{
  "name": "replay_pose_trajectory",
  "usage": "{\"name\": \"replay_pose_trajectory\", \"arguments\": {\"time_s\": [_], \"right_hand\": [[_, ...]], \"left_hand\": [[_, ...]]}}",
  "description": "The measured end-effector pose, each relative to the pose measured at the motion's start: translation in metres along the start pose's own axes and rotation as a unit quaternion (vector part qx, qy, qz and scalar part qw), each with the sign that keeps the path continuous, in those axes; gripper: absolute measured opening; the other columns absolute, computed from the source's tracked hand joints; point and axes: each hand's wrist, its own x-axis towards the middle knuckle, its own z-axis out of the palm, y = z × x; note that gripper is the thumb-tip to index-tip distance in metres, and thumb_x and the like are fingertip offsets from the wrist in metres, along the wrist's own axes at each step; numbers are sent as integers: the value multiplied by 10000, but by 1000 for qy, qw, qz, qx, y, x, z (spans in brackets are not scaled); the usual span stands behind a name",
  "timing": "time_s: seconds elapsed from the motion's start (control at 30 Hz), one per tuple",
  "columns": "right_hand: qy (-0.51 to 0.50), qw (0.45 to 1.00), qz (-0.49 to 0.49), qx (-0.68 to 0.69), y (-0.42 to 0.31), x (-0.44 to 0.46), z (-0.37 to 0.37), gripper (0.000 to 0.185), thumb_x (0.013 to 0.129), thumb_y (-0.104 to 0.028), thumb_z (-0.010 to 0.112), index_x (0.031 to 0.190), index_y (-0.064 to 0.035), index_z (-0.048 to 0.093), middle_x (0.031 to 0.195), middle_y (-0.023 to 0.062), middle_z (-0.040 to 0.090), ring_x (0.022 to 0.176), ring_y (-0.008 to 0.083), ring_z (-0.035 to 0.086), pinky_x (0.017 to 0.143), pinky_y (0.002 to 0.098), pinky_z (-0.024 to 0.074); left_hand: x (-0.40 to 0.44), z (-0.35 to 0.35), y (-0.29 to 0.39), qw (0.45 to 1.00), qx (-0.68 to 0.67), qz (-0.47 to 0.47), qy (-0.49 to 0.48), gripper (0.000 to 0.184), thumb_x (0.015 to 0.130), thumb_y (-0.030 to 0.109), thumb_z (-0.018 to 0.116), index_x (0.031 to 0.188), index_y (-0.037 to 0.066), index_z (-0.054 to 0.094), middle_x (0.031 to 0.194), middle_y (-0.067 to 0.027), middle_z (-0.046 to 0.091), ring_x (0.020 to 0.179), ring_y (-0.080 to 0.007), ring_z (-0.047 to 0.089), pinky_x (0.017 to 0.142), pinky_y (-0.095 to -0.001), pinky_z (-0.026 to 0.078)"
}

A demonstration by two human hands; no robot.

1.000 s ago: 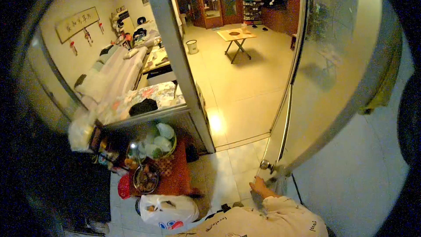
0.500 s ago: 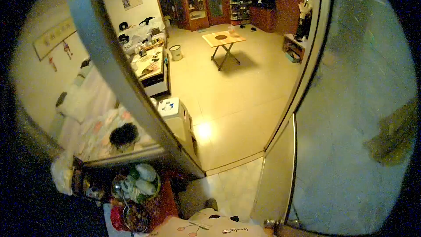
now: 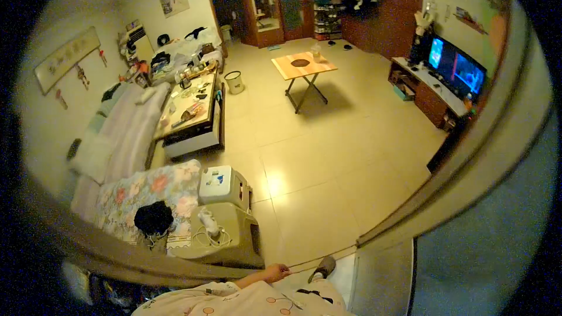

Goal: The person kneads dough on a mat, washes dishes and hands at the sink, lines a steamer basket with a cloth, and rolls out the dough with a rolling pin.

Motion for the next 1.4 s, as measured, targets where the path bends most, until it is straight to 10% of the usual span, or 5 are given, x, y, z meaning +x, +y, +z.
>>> {"name": "replay_pose_trajectory", "arguments": {"time_s": [0.4, 0.57, 0.7, 1.1, 1.4], "right_hand": [[-4, 979, -182, 96, -392, 187, -12, 186, 756, -172, 599, 848, -13, 569, 750, 40, 577, 653, 141, 547, 596, 283, 455], [19, 925, -321, -202, -460, 313, 12, 332, 765, -278, 596, 973, -20, 572, 843, 117, 606, 689, 209, 578, 635, 315, 464], [-74, 936, -151, -311, -439, 418, -13, 480, 677, -402, 656, 965, -24, 594, 844, 185, 608, 710, 281, 584, 667, 374, 466], [-26, 969, -6, -246, -687, 501, -24, 535, 710, -432, 621, 1029, -6, 565, 974, 202, 574, 873, 299, 550, 783, 386, 427], [21, 914, -122, -387, -1032, 686, -52, 571, 726, -386, 625, 1116, 13, 504, 1123, 194, 516, 1039, 292, 496, 886, 365, 390]], "left_hand": [[59, -91, -85, 882, -172, -274, 343, 327, 757, 300, 580, 895, 8, 635, 828, -135, 644, 776, -265, 616, 705, -356, 468], [171, -102, -173, 915, -29, -381, 131, 447, 773, 425, 546, 926, 12, 627, 943, -156, 620, 902, -265, 585, 800, -340, 436], [256, -231, -137, 893, -124, -429, 55, 501, 792, 463, 510, 933, -5, 620, 961, -160, 615, 910, -285, 578, 800, -351, 435], [648, -666, 243, 911, -229, 49, 340, 211, 820, 158, 569, 946, -11, 576, 798, -91, 615, 684, -158, 578, 628, -277, 466], [685, -684, 279, 896, -258, -338, 129, 305, 825, 225, 562, 1034, 3, 565, 893, -88, 611, 759, -191, 574, 629, -302, 452]]}}
